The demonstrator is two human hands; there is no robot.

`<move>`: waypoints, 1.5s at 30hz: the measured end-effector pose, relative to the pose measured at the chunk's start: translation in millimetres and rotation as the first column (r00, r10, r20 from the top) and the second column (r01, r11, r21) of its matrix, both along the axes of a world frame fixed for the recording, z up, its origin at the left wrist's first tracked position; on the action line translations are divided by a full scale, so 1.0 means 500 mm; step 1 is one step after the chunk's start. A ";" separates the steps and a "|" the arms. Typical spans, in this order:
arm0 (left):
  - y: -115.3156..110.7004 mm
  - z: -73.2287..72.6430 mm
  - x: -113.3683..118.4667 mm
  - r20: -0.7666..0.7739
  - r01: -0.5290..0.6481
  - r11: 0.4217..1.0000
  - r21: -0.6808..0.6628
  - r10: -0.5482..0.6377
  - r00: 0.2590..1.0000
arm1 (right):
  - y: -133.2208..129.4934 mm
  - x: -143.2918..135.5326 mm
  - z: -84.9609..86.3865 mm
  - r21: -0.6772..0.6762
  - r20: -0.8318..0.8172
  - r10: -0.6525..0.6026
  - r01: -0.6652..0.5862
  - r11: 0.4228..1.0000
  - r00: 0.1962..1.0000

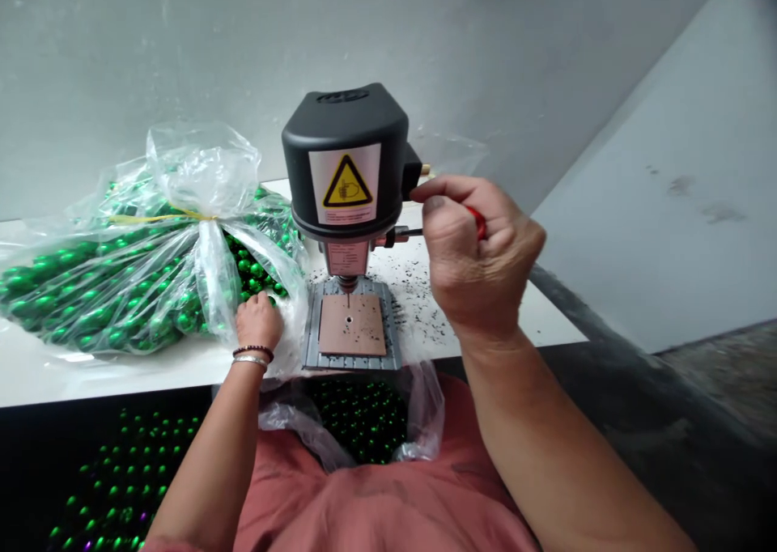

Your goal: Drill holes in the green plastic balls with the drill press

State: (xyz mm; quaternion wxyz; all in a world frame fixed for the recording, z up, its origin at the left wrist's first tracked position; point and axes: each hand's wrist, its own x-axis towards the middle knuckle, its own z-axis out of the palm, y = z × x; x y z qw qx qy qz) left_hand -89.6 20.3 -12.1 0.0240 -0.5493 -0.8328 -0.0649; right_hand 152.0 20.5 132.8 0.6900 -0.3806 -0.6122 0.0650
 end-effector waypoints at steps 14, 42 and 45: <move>-0.079 0.078 0.088 0.920 -0.145 0.942 0.302 -0.328 -0.215 | -0.001 0.005 -0.004 -0.003 -0.002 0.007 -0.007 1.000 1.000; -0.082 0.071 0.150 0.997 0.040 0.998 0.049 -0.046 -0.070 | -0.003 0.014 -0.007 -0.064 0.039 0.035 -0.032 0.997 0.999; -0.068 0.061 0.153 0.959 0.059 0.990 0.132 -0.142 0.244 | -0.004 0.015 -0.006 -0.066 0.048 0.039 -0.036 0.997 0.998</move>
